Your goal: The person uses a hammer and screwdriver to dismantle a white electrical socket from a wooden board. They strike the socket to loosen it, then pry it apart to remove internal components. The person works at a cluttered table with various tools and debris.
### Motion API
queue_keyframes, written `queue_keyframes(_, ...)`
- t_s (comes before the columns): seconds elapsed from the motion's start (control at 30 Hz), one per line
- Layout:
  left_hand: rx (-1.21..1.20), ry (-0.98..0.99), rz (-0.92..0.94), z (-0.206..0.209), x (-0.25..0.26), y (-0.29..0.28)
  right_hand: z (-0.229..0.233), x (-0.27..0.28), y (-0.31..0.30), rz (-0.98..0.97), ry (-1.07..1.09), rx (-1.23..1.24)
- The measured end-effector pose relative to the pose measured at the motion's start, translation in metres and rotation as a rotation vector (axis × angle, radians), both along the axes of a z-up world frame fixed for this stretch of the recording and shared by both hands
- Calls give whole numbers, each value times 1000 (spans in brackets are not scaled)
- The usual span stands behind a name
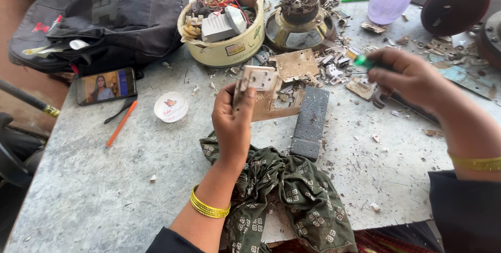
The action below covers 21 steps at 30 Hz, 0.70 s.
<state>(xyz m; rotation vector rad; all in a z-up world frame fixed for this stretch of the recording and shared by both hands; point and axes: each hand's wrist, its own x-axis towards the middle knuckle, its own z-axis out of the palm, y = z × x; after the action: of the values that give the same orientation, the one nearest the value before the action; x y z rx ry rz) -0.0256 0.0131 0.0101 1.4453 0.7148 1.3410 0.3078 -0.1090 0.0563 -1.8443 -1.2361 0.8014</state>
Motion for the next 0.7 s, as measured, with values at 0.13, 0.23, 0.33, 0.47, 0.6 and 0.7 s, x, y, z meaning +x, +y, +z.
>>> queue_keyframes(0.13,-32,-140,-55,-2,-2,9,-11,-46,-3,234,52,120)
queue_keyframes(0.23,-16,-113,-54,0,-1,7,-13,-69,-7,247,146,92)
queue_keyframes(0.33,23,-84,-38,2,-2,3,-8,-80,-11,266,-248,175)
queue_keyframes(0.47,47,-27,-13,3,-2,0,4,-88,-15,217,-311,126)
queue_keyframes(0.6,22,-12,-45,6,-4,-3,7,-89,-12,119,-358,-72)
queue_keyframes(0.7,76,30,-50,8,-3,-3,1,-60,-11,-47,-569,-96)
